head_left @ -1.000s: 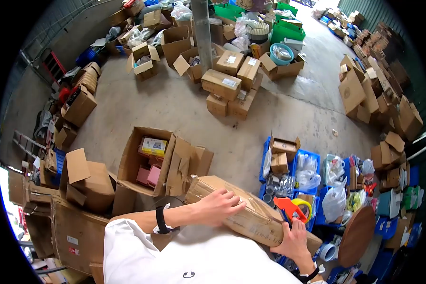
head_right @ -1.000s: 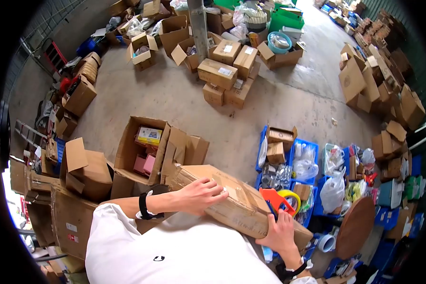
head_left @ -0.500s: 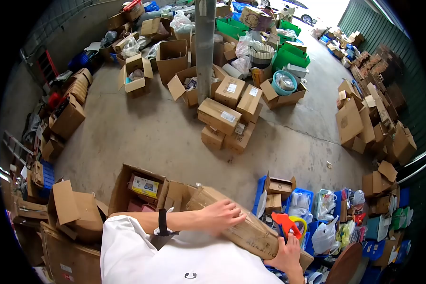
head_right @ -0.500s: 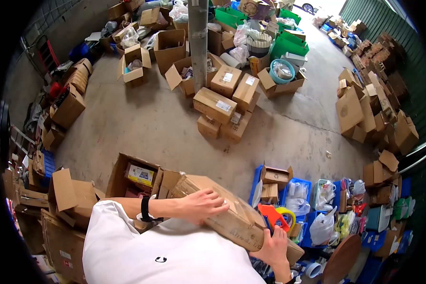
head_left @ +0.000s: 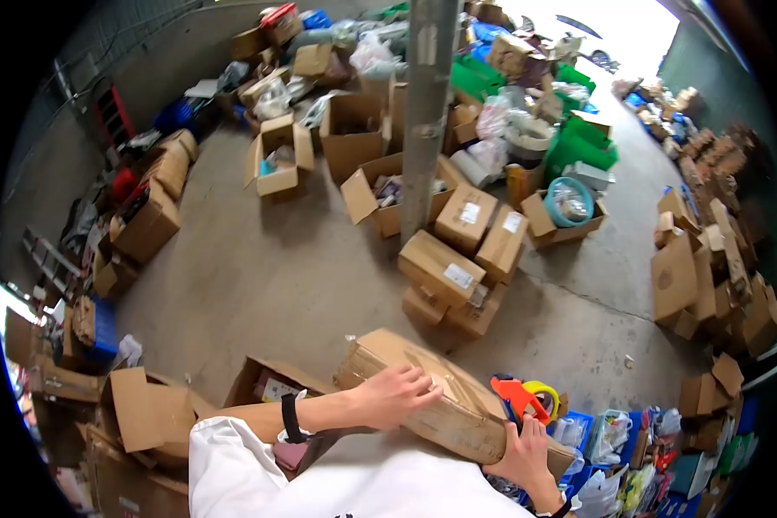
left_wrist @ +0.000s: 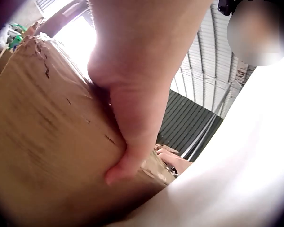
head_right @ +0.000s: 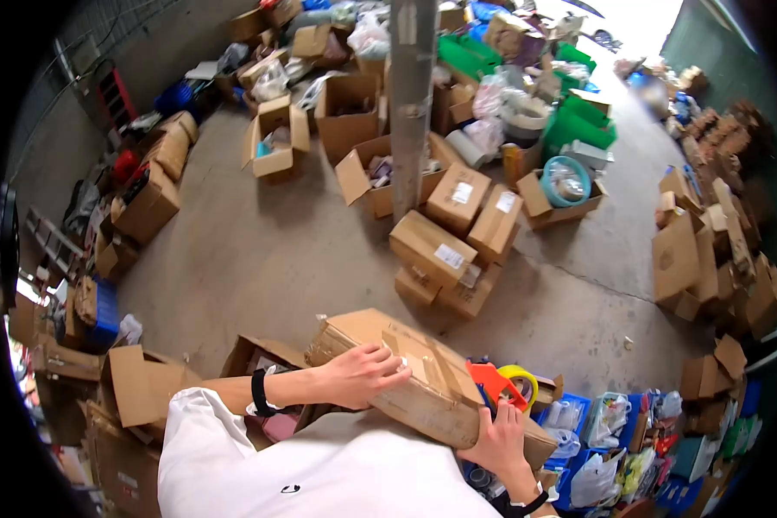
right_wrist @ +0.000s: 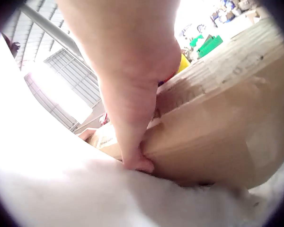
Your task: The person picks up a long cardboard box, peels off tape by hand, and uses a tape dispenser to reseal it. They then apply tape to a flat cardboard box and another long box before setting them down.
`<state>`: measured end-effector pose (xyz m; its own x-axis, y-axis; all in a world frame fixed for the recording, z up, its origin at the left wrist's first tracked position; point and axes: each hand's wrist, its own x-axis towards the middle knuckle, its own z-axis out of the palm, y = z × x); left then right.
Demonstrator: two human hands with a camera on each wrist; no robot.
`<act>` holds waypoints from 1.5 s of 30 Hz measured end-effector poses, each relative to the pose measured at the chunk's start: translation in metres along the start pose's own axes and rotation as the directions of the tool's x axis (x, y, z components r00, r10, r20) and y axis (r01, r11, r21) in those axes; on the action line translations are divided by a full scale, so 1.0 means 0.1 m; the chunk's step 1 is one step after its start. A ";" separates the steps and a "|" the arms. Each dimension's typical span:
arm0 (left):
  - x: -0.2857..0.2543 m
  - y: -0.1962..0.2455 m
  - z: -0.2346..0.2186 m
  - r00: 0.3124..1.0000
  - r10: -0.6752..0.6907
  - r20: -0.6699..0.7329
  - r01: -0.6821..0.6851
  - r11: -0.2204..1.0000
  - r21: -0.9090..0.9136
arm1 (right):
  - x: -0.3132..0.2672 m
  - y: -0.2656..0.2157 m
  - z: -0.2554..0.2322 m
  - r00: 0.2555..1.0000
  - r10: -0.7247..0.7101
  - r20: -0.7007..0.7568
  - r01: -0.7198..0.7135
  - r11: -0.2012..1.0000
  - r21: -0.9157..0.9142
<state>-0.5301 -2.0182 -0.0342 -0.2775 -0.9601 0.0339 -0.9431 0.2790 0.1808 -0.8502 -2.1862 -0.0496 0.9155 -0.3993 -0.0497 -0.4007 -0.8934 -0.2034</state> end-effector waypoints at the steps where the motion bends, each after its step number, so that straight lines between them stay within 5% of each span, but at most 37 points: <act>1: 0.01 -0.17 0.00 1.000 -0.029 0.000 0.029 1.000 0.003 | 0.24 0.03 0.02 1.000 -0.004 0.017 0.004 1.000 0.008; 4: 0.09 -0.75 0.06 0.990 -0.123 -0.071 0.124 0.992 0.018 | 1.10 0.18 -0.02 0.993 -0.114 0.007 0.114 0.993 0.000; 9: 0.28 -1.51 -0.30 0.969 -0.231 0.083 0.234 0.972 -0.020 | 2.24 0.38 -0.21 0.981 -0.165 0.102 0.158 0.985 0.070; 12: 0.22 -1.85 -0.20 0.972 -0.213 -0.100 0.210 0.977 -0.036 | 2.64 0.36 -0.15 0.974 -0.221 0.037 0.218 0.973 0.075; 13: 0.22 -1.98 -0.18 0.970 -0.236 -0.058 0.235 0.972 -0.027 | 2.79 0.42 -0.03 0.971 -0.238 0.020 0.236 0.969 0.072; 17: 0.09 -2.30 -0.31 0.941 -0.326 0.089 0.330 0.943 -0.034 | 3.66 0.21 -0.10 0.937 -0.316 0.148 0.305 0.948 0.089; 20: -0.15 -2.48 -0.21 0.927 -0.374 0.032 0.376 0.925 -0.062 | 4.37 -0.12 -0.07 0.888 -0.435 0.150 0.429 0.900 0.075; 28: -1.27 -2.97 0.08 0.858 -0.508 -0.068 0.493 0.854 -0.166 | 5.54 -1.55 0.25 0.758 -0.620 0.205 0.629 0.777 0.022; 34: -2.75 -3.35 0.26 0.756 -0.632 -0.170 0.585 0.769 -0.257 | 5.99 -3.08 0.57 0.691 -0.670 0.271 0.704 0.709 -0.042; 45: -5.21 -3.96 -0.49 0.602 -0.777 -0.183 0.785 0.618 -0.045 | 6.60 -5.36 0.87 0.614 -0.755 0.230 0.779 0.626 -0.027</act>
<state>-0.0036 -1.6297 -0.0750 0.5997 -0.7980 0.0602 -0.7926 -0.5819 0.1821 -0.0276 -1.9527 -0.0585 0.8732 0.4765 -0.1024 0.4616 -0.8760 -0.1400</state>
